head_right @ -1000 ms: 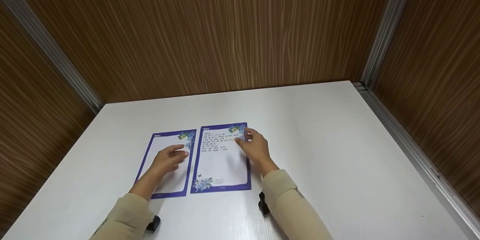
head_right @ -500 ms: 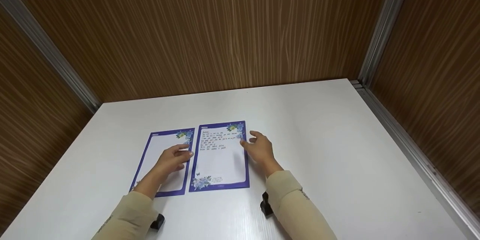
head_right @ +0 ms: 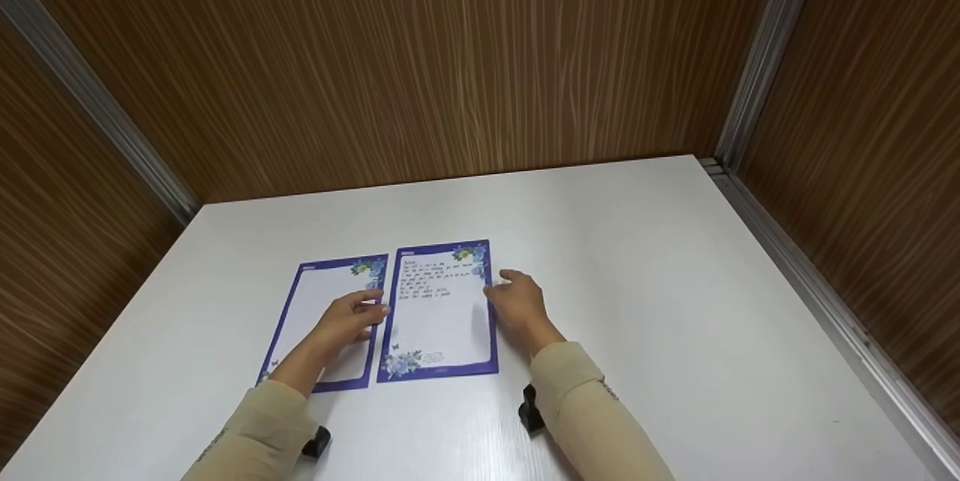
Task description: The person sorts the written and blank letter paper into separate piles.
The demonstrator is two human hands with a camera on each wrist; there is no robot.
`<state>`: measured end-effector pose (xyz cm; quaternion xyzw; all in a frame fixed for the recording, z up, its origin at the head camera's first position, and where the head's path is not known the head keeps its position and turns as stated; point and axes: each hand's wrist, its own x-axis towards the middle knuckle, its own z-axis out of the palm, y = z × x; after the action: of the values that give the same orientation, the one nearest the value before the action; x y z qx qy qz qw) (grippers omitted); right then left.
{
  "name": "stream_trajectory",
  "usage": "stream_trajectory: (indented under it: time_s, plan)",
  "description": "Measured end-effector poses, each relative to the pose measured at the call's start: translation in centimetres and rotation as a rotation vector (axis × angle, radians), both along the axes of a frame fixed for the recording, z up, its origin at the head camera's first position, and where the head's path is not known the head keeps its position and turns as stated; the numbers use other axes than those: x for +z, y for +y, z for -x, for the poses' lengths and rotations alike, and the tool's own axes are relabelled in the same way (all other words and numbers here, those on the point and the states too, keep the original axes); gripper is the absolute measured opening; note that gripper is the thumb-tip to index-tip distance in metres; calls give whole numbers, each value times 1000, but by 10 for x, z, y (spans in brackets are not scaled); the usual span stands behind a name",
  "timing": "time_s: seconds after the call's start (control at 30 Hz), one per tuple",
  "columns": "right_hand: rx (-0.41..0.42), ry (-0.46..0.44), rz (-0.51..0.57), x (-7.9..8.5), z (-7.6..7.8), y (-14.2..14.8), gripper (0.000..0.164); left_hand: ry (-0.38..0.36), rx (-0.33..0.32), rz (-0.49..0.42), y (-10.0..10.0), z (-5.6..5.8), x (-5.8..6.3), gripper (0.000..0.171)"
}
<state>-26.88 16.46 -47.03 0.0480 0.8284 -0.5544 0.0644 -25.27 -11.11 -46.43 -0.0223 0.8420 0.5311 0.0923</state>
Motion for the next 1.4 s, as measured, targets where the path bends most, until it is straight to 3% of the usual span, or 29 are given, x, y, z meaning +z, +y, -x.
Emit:
stream_trajectory:
  time_s: [0.27, 0.7, 1.03, 1.4]
  plan:
    - [-9, -4, 17, 0, 0, -1, 52, 9, 6, -1, -2, 1, -2, 53]
    - [-42, 18, 56, -1, 2, -1, 47, 108, -12, -71, -3, 5, -4, 42]
    - [-31, 17, 43, -5, 3, 0, 58, 48, 13, -74, 4, 5, -4, 49]
    - [-41, 38, -8, -5, 5, -1, 48, 34, 74, -46, 13, 5, -4, 51]
